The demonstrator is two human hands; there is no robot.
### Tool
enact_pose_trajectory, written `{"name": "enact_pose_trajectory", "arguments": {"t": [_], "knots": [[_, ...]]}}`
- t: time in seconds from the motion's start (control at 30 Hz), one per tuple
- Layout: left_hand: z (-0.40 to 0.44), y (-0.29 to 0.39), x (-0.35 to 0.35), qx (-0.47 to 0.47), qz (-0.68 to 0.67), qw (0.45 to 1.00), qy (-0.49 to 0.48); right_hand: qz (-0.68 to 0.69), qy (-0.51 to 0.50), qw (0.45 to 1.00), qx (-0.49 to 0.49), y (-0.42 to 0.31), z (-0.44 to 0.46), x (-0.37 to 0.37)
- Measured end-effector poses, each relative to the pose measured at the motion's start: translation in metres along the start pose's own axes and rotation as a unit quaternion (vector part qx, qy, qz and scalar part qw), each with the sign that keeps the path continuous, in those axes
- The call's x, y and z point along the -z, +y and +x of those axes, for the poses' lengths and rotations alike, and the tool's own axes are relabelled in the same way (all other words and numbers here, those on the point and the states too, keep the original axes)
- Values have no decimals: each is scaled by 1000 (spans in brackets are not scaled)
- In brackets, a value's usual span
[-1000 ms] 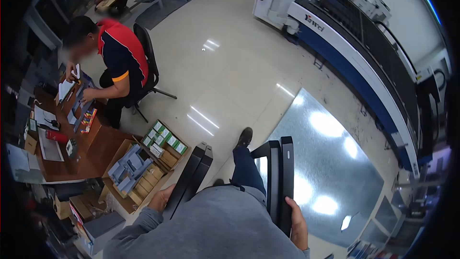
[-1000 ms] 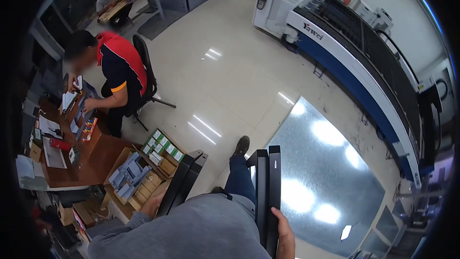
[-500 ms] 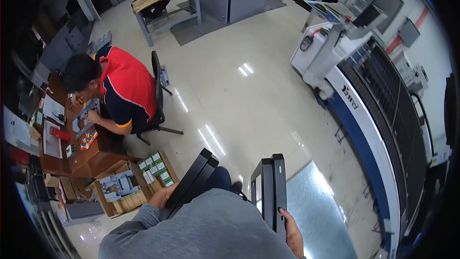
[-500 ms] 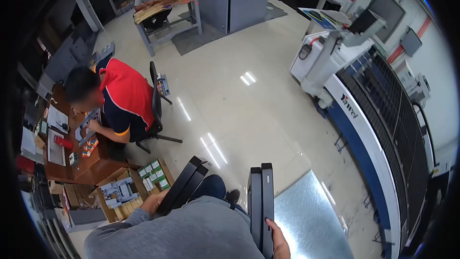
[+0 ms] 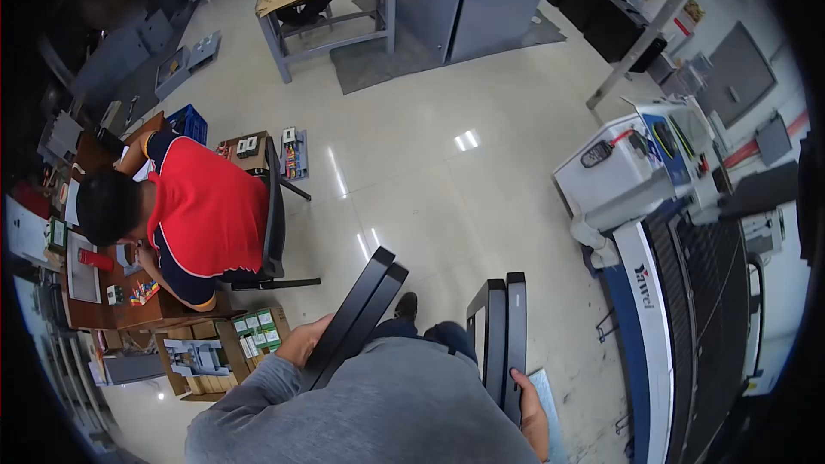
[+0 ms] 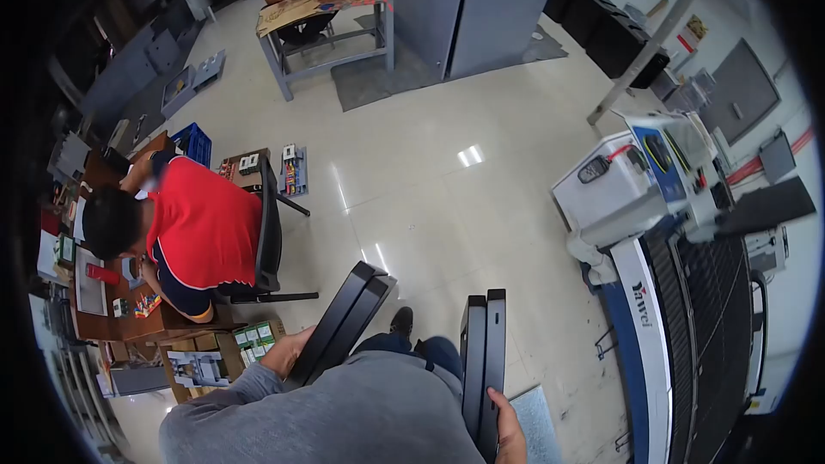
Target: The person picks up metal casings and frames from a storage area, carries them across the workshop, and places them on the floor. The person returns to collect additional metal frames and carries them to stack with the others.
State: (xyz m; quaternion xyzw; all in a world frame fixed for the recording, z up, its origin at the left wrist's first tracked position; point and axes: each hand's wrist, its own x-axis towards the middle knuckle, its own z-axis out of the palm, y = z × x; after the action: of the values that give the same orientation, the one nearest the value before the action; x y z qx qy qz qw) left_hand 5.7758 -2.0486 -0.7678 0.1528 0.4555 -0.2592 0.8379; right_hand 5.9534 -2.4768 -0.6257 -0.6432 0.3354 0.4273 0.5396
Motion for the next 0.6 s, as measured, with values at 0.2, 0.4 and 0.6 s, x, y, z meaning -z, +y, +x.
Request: {"name": "enact_pose_trajectory", "arguments": {"t": [0.2, 0.4, 0.6], "knots": [[51, 118, -67, -15, -7, 1000, -21, 30, -33, 999, -5, -145, 45, -47], [94, 271, -162, 37, 47, 993, -97, 30, -43, 998, -17, -278, 126, -74], [139, 401, -242, -33, 53, 998, 26, 45, -82, 996, 9, -414, 181, -88]]}}
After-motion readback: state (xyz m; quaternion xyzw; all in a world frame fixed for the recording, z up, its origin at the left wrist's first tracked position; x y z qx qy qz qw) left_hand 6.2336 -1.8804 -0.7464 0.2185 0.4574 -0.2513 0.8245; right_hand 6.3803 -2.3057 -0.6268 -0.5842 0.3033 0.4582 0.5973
